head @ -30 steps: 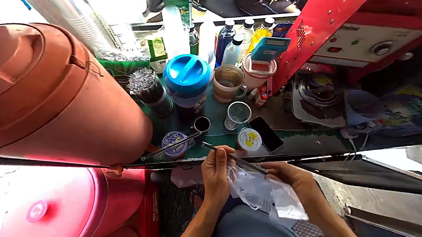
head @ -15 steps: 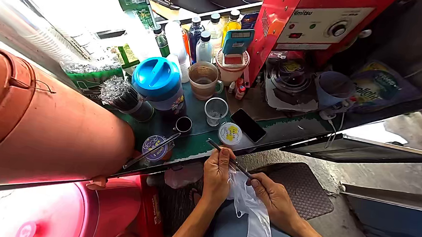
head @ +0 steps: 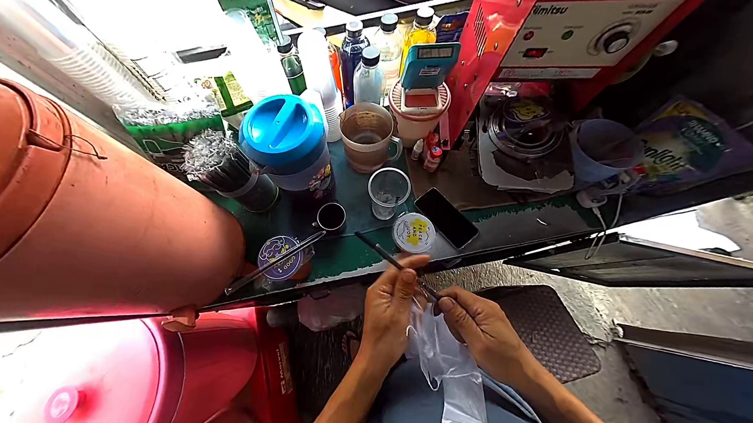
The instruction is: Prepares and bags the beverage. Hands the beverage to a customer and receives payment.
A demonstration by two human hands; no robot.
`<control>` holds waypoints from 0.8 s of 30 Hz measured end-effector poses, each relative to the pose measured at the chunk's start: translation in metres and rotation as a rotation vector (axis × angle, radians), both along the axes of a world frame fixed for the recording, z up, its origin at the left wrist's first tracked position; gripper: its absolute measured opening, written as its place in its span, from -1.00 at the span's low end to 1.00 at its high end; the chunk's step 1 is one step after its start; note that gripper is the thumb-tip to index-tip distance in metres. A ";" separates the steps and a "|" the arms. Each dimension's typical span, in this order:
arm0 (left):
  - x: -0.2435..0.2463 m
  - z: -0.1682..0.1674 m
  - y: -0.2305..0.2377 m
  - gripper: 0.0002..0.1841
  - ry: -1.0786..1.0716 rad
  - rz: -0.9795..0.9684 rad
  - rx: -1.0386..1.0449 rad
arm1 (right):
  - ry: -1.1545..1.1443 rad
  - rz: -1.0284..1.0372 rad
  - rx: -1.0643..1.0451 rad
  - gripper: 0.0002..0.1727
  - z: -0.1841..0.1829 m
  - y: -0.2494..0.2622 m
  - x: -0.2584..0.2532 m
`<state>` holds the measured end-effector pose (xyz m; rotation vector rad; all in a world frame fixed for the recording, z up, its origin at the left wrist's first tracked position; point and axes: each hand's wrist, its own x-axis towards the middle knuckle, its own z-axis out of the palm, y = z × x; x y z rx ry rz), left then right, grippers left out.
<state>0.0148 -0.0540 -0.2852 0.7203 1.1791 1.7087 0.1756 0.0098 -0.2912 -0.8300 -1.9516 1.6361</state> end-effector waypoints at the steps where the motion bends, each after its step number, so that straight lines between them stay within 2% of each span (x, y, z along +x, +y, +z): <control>1: -0.002 0.001 0.002 -0.66 -0.019 0.062 0.018 | -0.003 0.013 -0.004 -0.63 0.001 0.001 0.001; 3: -0.005 0.003 0.005 -0.67 -0.028 0.124 0.040 | 0.006 0.025 -0.018 -0.63 0.001 0.001 0.002; 6: 0.001 0.000 0.004 -0.69 0.027 0.091 0.046 | 0.007 -0.038 -0.002 -0.61 0.000 -0.001 0.001; 14: -0.002 0.000 -0.003 -0.69 -0.094 0.249 0.137 | -0.076 -0.141 0.077 -0.63 0.006 0.013 0.022; 18: -0.007 0.005 -0.004 -0.66 -0.144 0.338 0.153 | -0.146 -0.282 0.091 -0.64 0.007 0.019 0.034; 22: -0.013 0.016 0.001 -0.65 -0.215 0.445 0.133 | 0.148 -0.356 -0.187 -0.79 0.008 0.029 0.056; 23: -0.013 0.016 0.002 -0.65 -0.256 0.434 0.129 | 0.266 -0.315 -0.287 -0.84 0.007 0.029 0.058; 24: -0.011 0.015 0.003 -0.65 -0.300 0.412 0.132 | 0.380 -0.249 -0.382 -0.79 0.005 0.028 0.057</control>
